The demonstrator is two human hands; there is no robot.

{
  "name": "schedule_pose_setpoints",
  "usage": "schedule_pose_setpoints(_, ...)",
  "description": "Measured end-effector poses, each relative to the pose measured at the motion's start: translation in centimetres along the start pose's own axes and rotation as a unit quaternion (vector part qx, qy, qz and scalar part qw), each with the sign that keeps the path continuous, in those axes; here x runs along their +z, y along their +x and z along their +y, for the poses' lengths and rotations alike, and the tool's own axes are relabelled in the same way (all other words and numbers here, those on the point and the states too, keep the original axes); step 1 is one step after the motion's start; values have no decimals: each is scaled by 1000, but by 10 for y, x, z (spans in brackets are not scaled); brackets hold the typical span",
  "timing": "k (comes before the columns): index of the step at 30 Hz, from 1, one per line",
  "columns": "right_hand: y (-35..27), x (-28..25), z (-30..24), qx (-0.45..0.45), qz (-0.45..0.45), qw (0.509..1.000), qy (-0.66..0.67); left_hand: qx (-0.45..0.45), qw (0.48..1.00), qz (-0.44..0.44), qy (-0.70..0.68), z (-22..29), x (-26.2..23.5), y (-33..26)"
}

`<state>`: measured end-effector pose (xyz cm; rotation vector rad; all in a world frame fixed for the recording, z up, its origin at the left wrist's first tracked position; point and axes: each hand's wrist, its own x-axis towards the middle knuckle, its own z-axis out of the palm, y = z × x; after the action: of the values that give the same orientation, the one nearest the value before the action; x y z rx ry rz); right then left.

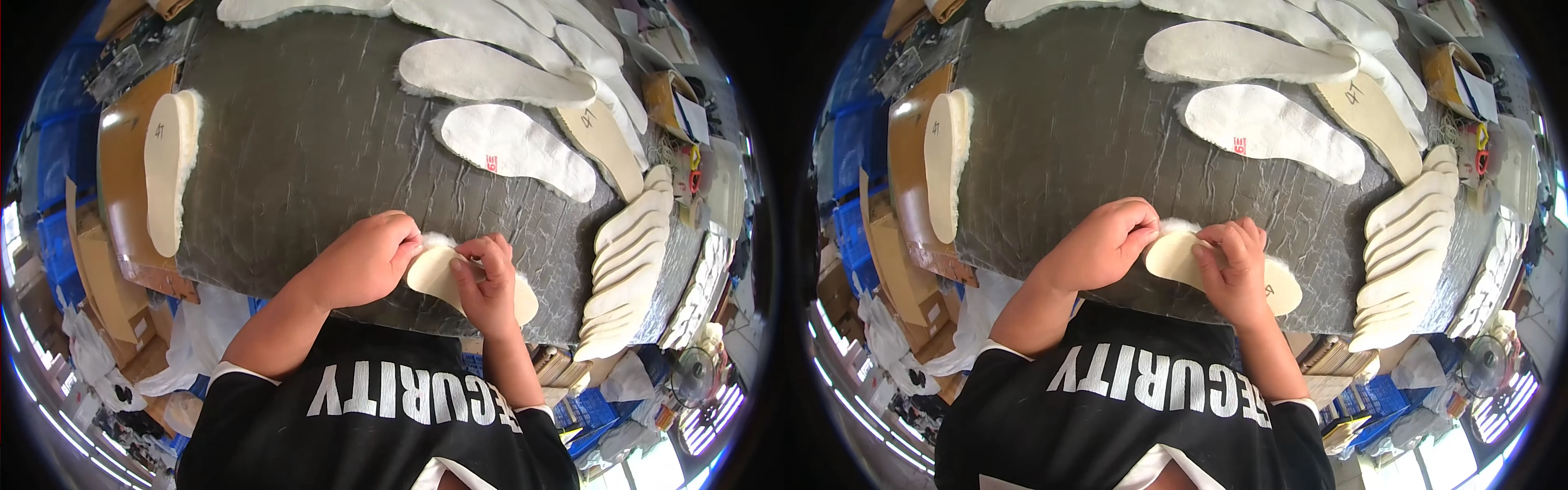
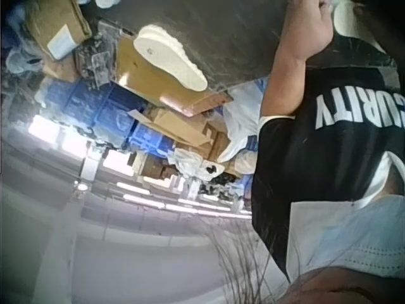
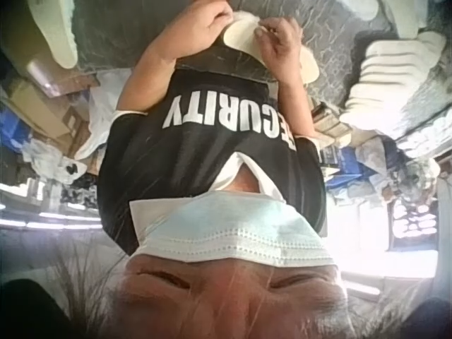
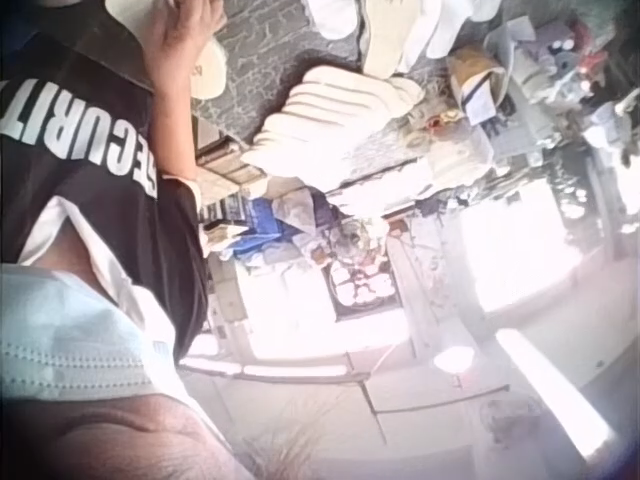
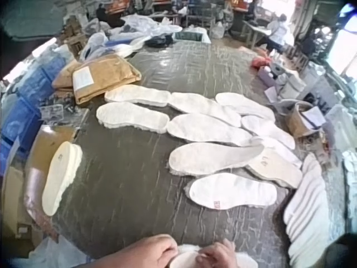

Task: The recorder is sorting, pairing, and bagging shoe insoles at a manufacturing table.

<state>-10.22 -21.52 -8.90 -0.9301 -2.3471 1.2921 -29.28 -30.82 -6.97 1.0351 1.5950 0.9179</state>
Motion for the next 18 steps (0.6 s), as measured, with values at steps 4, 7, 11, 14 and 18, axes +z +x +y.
schedule_pose_setpoints(4,-4,1,-2,70,11,997,-14,-1,1000,-12,4,2,-2,-1)
schedule_pose_setpoints(7,4,-11,-2,-15,-32,997,-75,8,1000,-20,13,2,-5,-4)
schedule_pose_setpoints(11,0,-15,1,17,-119,990,-70,24,999,-17,16,3,-7,-6)
schedule_pose_setpoints(14,-2,-15,2,25,-112,992,-51,25,1000,6,14,-2,-7,-10)
schedule_pose_setpoints(18,1,-15,-2,53,-132,989,-36,16,1000,-11,22,2,-12,-10)
